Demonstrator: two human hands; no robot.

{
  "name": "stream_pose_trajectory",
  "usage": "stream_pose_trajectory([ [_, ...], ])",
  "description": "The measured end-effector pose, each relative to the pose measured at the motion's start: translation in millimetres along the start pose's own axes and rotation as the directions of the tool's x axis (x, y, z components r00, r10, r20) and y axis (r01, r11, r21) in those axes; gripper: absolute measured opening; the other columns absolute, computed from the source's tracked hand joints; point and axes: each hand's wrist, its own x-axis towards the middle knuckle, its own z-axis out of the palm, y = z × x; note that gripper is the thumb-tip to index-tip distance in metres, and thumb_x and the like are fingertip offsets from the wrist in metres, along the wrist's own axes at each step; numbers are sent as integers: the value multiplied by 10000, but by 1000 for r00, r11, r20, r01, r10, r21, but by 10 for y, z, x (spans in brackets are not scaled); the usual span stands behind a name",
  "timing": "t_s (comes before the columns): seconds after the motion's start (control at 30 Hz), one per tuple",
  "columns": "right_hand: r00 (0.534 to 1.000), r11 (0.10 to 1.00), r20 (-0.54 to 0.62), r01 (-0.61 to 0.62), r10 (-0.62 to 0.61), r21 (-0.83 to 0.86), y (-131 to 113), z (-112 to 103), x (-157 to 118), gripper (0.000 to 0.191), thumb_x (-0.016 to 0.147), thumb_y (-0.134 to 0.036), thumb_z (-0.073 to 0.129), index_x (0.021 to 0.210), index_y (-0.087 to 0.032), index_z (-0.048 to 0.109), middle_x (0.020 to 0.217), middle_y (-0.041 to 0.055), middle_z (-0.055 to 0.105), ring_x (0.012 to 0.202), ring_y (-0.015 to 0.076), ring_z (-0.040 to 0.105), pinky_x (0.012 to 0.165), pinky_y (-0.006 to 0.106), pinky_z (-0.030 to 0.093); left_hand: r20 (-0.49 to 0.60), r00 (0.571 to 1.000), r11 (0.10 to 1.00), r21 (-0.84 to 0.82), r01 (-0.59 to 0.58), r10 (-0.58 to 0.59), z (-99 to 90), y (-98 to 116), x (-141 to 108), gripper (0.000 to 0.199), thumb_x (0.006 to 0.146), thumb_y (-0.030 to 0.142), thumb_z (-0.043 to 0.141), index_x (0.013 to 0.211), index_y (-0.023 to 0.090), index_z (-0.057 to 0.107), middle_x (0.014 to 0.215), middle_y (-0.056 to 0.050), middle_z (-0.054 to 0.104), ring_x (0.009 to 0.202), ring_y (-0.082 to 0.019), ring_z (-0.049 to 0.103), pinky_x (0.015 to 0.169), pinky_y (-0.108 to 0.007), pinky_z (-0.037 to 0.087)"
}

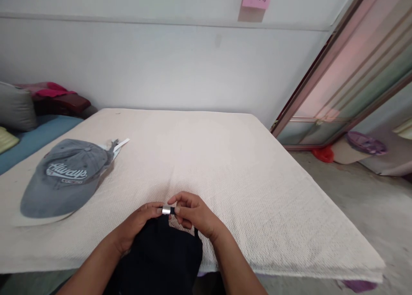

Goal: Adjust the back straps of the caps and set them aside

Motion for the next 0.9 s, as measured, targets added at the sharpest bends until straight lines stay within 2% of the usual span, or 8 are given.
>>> stream_pose_trajectory([
  [0.17, 998, 999, 59, 29, -31, 35, 16, -16, -13, 201, 813, -255, 608, 990, -163, 587, 596, -58, 463, 445, 37, 326, 415, 191, 212, 17, 1000, 1000, -22, 14, -14, -3, -10, -6, 241, 681, 300, 703, 857, 134, 711, 660, -48, 665, 699, -194, 626, 664, -278, 447],
  [0.33, 994, 999, 103, 27, -30, 39, 20, -15, -28, 205, 823, -261, 607, 1003, -165, 591, 577, -61, 462, 442, 38, 328, 416, 191, 211, 7, 999, 998, -34, 48, -48, -25, -73, 24, 309, 679, 285, 724, 944, 127, 706, 776, -86, 703, 723, -196, 638, 687, -283, 455],
  [0.43, 996, 1000, 88, 20, -22, 24, 8, -12, -29, 204, 821, -272, 613, 993, -164, 597, 586, -56, 477, 447, 36, 342, 422, 186, 223, -3, 999, 999, -38, 36, -36, -34, -93, 34, 287, 693, 270, 720, 941, 127, 705, 778, -83, 705, 717, -190, 638, 692, -282, 456],
  [0.57, 1000, 999, 22, -8, 9, -37, -17, -11, -36, 228, 839, -336, 591, 978, -156, 603, 650, -17, 545, 489, 51, 431, 454, 184, 293, 41, 999, 997, -77, 18, -15, -22, -58, 14, 224, 709, 237, 701, 900, 121, 714, 729, -73, 700, 691, -183, 633, 690, -276, 454],
  [0.67, 999, 999, -30, -15, 14, -40, -26, -17, -51, 302, 878, -423, 513, 1016, -162, 581, 707, 13, 589, 551, 88, 520, 524, 216, 383, 65, 997, 995, -98, -23, 30, -14, -9, -5, 205, 716, 224, 680, 884, 112, 717, 745, -82, 702, 705, -191, 632, 721, -288, 455],
  [0.73, 1000, 1000, -21, 0, 0, -23, -23, -30, -65, 369, 904, -475, 432, 1025, -156, 571, 738, 35, 605, 592, 113, 556, 559, 244, 414, 92, 995, 994, -104, -38, 48, -22, 19, -12, 192, 728, 227, 665, 870, 107, 715, 746, -86, 697, 699, -193, 628, 718, -294, 456],
  [0.8, 1000, 1000, -2, 2, -2, -24, -16, -46, -79, 414, 917, -490, 383, 959, -134, 590, 747, 54, 610, 618, 124, 562, 580, 256, 417, 84, 995, 991, -128, -38, 49, -37, 40, -16, 168, 737, 224, 658, 849, 111, 712, 739, -76, 690, 675, -177, 619, 690, -277, 456],
  [0.9, 999, 999, -9, -49, 49, -19, 0, -67, -86, 314, 875, -418, 509, 804, -126, 601, 704, 38, 590, 602, 100, 519, 563, 225, 383, 35, 998, 982, -187, -35, 42, -49, 56, -24, 121, 743, 221, 658, 802, 128, 706, 715, -47, 679, 632, -142, 603, 647, -241, 448],
])
